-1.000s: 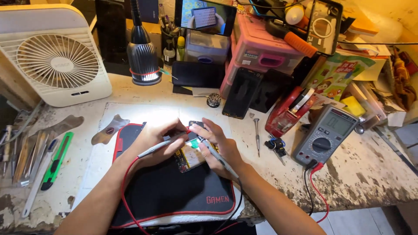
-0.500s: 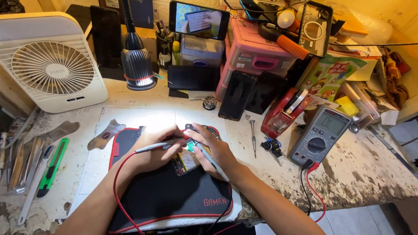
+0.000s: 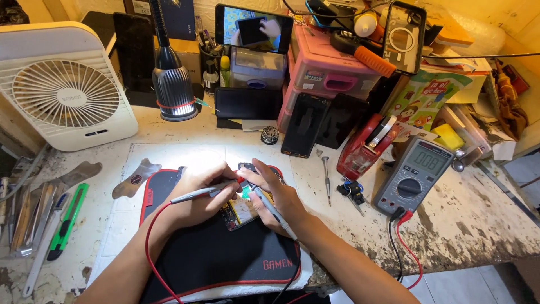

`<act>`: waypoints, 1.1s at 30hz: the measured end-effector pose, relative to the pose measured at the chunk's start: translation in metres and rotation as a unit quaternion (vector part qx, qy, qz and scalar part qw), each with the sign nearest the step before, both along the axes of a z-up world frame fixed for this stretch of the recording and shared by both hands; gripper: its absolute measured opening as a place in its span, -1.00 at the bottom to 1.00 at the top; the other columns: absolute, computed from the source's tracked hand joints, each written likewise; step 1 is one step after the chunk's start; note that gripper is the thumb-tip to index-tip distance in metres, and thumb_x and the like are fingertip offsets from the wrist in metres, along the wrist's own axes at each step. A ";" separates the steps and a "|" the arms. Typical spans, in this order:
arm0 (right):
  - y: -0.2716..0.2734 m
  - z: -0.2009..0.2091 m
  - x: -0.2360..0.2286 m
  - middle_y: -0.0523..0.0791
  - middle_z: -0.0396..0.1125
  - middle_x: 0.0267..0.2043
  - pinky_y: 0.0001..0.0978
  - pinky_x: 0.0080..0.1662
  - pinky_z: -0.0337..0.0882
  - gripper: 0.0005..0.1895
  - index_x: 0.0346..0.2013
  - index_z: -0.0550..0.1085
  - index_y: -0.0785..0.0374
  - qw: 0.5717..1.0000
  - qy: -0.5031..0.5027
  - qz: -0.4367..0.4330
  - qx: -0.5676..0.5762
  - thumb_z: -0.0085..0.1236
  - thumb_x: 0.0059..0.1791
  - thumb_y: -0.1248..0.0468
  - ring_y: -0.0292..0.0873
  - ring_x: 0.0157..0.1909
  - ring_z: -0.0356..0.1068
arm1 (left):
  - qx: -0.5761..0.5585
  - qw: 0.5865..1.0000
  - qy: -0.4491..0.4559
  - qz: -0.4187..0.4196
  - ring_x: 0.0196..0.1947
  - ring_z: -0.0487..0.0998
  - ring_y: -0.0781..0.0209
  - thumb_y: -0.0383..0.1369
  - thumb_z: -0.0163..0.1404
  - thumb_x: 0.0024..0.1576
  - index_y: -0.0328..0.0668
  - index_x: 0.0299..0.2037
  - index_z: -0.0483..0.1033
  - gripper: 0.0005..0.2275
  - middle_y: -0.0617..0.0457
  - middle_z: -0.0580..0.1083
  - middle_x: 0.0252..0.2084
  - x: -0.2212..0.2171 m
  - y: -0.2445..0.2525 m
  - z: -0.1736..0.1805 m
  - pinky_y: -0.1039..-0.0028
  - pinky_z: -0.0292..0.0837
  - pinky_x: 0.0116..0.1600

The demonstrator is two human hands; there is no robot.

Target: The person uses a multimeter to test the circuit board of a disassembled smartphone. They adjust the multimeter dial and then use the probes to touch various points on the phone's motherboard while observing the readings.

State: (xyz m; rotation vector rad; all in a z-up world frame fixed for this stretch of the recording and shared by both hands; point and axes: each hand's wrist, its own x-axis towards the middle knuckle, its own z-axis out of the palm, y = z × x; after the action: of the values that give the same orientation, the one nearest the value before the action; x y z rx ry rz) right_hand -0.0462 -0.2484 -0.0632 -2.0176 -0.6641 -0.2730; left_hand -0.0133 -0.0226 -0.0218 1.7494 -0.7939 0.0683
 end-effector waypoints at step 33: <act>0.006 0.031 -0.006 0.22 0.27 0.32 0.33 0.31 0.19 -0.15 0.55 -0.20 0.04 0.994 0.074 -0.040 -0.072 0.00 0.07 0.25 0.45 0.27 0.27 | 0.001 1.000 -0.024 0.007 -0.54 0.62 0.09 -0.48 0.07 0.13 -0.30 -0.23 0.54 -0.93 -0.07 0.57 -0.52 0.004 -0.002 -0.008 0.37 0.55 -0.30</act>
State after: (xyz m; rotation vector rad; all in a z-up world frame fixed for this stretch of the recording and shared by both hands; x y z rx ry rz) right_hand -0.0521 -0.2426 -0.0323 -2.1812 -0.5222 -0.1230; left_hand -0.0089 -0.0243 -0.0302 1.7612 -0.8154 0.1191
